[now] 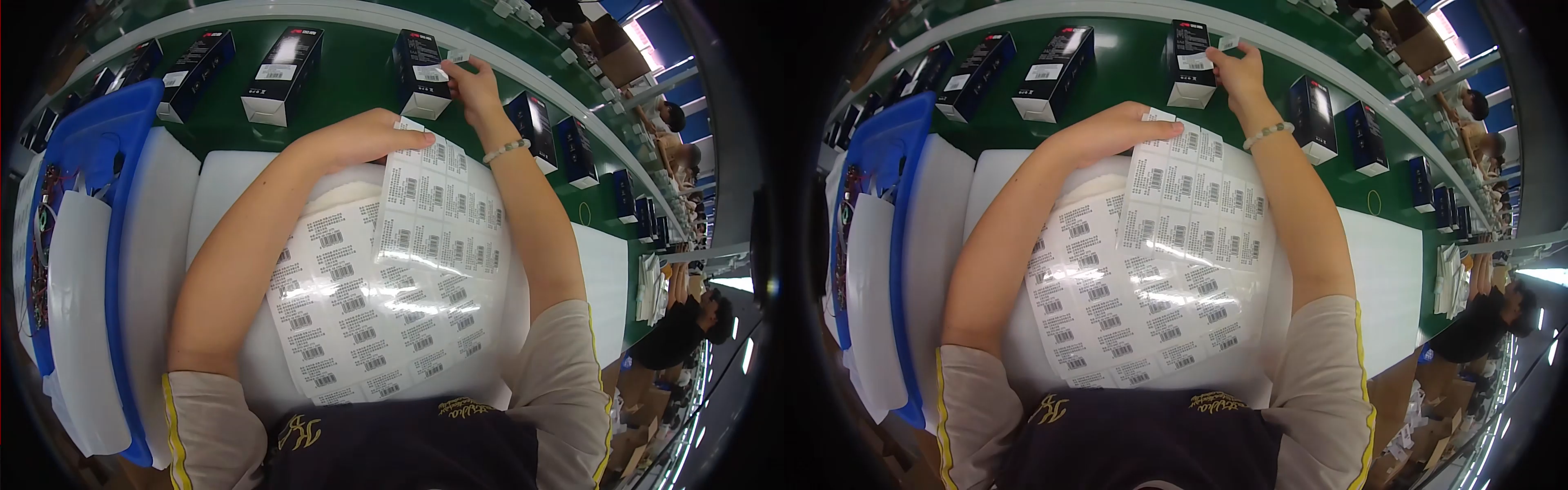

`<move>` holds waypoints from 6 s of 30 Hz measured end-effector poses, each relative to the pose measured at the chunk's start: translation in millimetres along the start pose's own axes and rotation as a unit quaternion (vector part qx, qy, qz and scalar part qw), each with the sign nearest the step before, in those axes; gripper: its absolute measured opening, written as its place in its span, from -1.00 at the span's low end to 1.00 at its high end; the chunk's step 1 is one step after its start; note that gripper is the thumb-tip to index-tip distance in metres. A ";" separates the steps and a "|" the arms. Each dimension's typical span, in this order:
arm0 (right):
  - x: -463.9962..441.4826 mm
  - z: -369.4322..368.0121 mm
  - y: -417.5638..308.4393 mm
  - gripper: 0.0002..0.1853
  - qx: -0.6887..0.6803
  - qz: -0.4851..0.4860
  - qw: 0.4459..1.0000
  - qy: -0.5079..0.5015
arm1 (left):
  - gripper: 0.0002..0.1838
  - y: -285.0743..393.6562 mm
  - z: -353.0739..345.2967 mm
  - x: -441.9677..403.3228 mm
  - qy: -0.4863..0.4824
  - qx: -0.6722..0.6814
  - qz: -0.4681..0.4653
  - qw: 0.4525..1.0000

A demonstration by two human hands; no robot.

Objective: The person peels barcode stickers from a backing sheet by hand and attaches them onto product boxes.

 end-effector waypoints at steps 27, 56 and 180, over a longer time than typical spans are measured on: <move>57.4 172.8 -5.4 -0.58 -0.016 -0.109 0.993 -0.040 | -0.47 6.8 5.2 8.2 0.054 -0.053 0.043 0.996; 77.5 101.6 -24.0 -0.52 0.237 -0.052 0.964 -0.113 | -0.53 1.5 7.0 5.7 0.065 -0.051 0.065 0.994; 57.3 108.0 -28.2 -0.19 0.273 0.120 0.953 0.056 | -0.47 18.7 -0.6 2.8 0.136 -0.092 0.062 0.984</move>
Point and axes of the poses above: each hand's wrist, its own x-axis away from the middle knuckle, its own z-axis out of the back of the hand, y = z × x, the point moved 8 cm from there along -x, towards the middle knuckle, and after that the axes turned 3 degrees about y, right-handed, at the moved point
